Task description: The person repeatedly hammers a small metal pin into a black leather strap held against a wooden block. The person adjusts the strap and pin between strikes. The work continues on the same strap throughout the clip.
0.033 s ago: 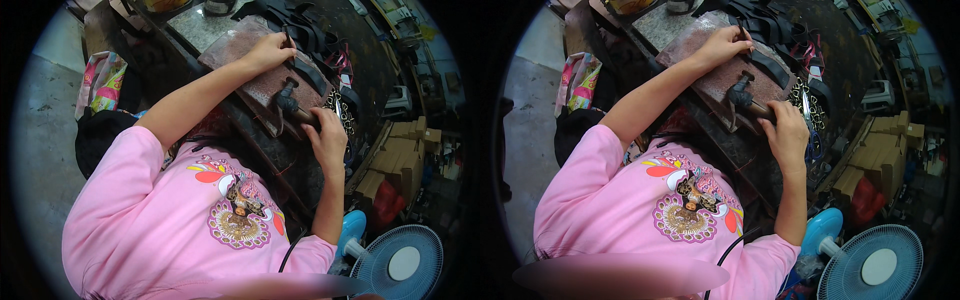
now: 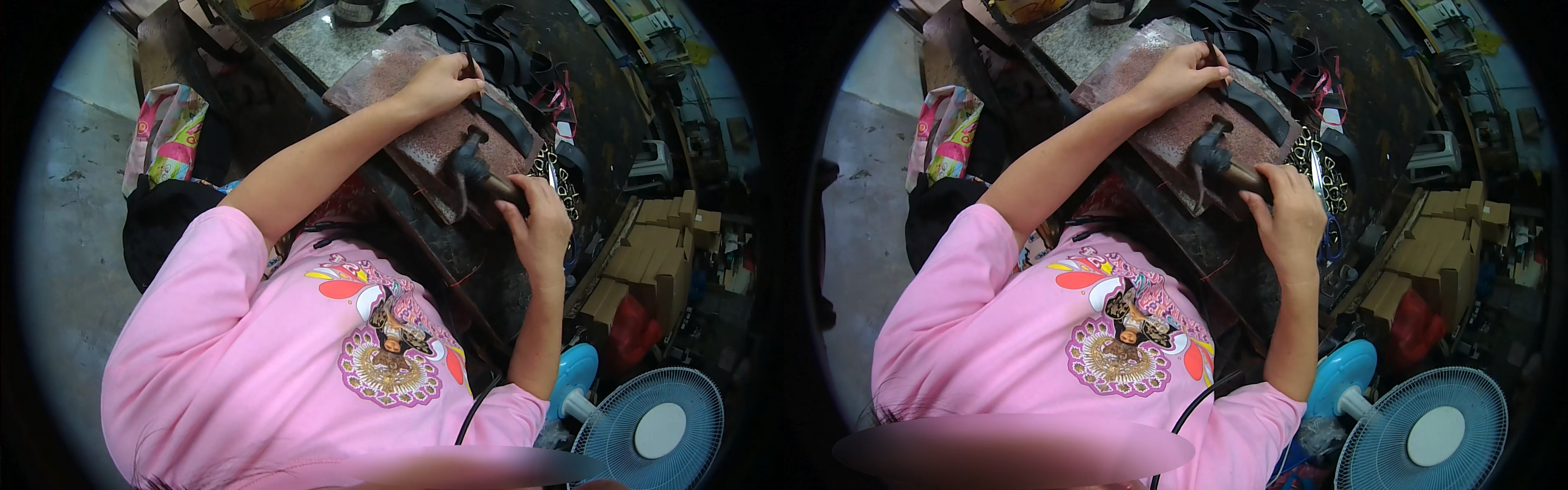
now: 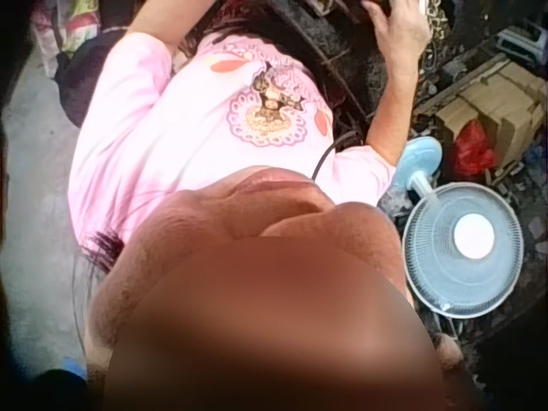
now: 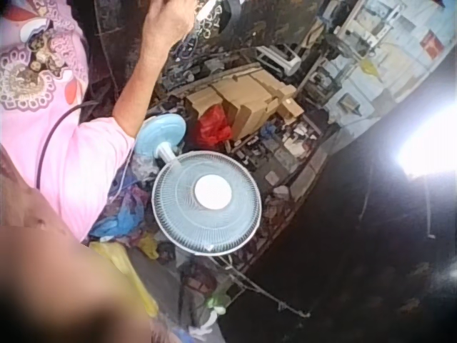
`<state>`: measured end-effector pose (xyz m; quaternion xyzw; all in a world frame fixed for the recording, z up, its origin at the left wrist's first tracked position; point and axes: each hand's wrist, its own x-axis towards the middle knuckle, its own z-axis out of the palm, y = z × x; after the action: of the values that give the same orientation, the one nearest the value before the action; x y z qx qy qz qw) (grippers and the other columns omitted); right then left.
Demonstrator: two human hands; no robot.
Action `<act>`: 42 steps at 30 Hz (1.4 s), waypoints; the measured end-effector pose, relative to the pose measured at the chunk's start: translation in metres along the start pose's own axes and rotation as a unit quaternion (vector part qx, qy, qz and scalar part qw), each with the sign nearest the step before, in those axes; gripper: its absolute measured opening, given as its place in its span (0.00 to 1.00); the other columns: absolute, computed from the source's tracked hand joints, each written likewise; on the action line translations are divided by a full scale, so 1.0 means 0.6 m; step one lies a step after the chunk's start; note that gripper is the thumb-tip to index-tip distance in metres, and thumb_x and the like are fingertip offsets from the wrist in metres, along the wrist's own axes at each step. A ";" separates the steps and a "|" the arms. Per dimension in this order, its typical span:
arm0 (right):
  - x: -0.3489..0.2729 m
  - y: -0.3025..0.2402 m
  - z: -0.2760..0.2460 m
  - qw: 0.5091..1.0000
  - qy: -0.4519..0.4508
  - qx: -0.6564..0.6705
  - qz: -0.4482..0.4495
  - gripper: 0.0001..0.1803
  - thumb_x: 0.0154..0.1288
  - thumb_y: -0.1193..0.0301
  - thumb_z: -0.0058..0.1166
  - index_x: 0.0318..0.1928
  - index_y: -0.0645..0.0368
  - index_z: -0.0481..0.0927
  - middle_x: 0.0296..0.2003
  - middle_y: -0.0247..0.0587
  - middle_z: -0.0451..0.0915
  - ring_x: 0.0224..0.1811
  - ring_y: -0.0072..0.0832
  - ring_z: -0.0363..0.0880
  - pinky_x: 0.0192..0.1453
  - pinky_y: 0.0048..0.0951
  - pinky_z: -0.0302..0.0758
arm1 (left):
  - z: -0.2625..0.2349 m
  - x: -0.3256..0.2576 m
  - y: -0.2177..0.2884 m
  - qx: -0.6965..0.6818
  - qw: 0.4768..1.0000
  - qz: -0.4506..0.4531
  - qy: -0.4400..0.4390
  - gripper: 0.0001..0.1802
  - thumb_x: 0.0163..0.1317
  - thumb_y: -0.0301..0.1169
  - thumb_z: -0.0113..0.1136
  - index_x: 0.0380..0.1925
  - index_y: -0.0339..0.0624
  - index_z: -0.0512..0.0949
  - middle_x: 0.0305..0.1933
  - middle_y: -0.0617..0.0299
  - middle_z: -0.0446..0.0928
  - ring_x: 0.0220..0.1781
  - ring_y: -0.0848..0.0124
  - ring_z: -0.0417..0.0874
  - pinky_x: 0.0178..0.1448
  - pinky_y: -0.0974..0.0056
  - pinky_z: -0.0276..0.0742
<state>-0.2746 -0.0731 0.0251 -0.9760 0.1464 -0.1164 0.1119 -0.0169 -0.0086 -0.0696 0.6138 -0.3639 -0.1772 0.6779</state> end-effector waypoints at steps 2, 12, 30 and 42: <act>0.008 0.013 0.010 0.995 0.073 0.065 -0.001 0.15 0.60 0.65 0.63 0.46 0.56 0.81 0.37 0.41 0.81 0.38 0.43 0.81 0.42 0.37 0.75 | -0.003 0.006 0.001 -0.002 1.000 0.012 0.003 0.11 0.59 0.32 0.61 0.36 0.36 0.82 0.32 0.58 0.85 0.34 0.70 0.84 0.43 0.65 0.78; 0.046 0.028 0.051 0.978 0.142 0.027 0.153 0.17 0.73 0.58 0.49 0.58 0.43 0.79 0.42 0.43 0.85 0.38 0.44 0.85 0.42 0.39 0.78 | -0.006 0.002 0.013 -0.004 0.999 0.020 0.040 0.10 0.59 0.31 0.64 0.36 0.37 0.81 0.31 0.57 0.84 0.35 0.68 0.85 0.42 0.64 0.78; 0.034 0.016 0.070 0.978 0.154 0.013 0.143 0.18 0.74 0.60 0.48 0.60 0.47 0.77 0.44 0.45 0.85 0.40 0.45 0.85 0.42 0.41 0.79 | -0.022 -0.006 0.062 0.131 0.982 0.129 -0.048 0.08 0.61 0.29 0.64 0.39 0.39 0.81 0.34 0.55 0.85 0.38 0.65 0.88 0.44 0.64 0.80; 0.032 0.023 0.072 0.979 0.140 0.014 0.146 0.19 0.74 0.60 0.48 0.60 0.50 0.77 0.47 0.47 0.84 0.43 0.47 0.85 0.45 0.41 0.79 | -0.026 -0.008 0.043 0.095 0.992 0.071 -0.035 0.07 0.62 0.27 0.63 0.37 0.36 0.82 0.32 0.56 0.85 0.36 0.70 0.87 0.44 0.66 0.81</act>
<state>-0.2489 -0.0840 -0.0158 -0.9165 0.2999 -0.2364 0.1192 -0.0143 0.0103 -0.0455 0.6412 -0.4454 -0.1151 0.6143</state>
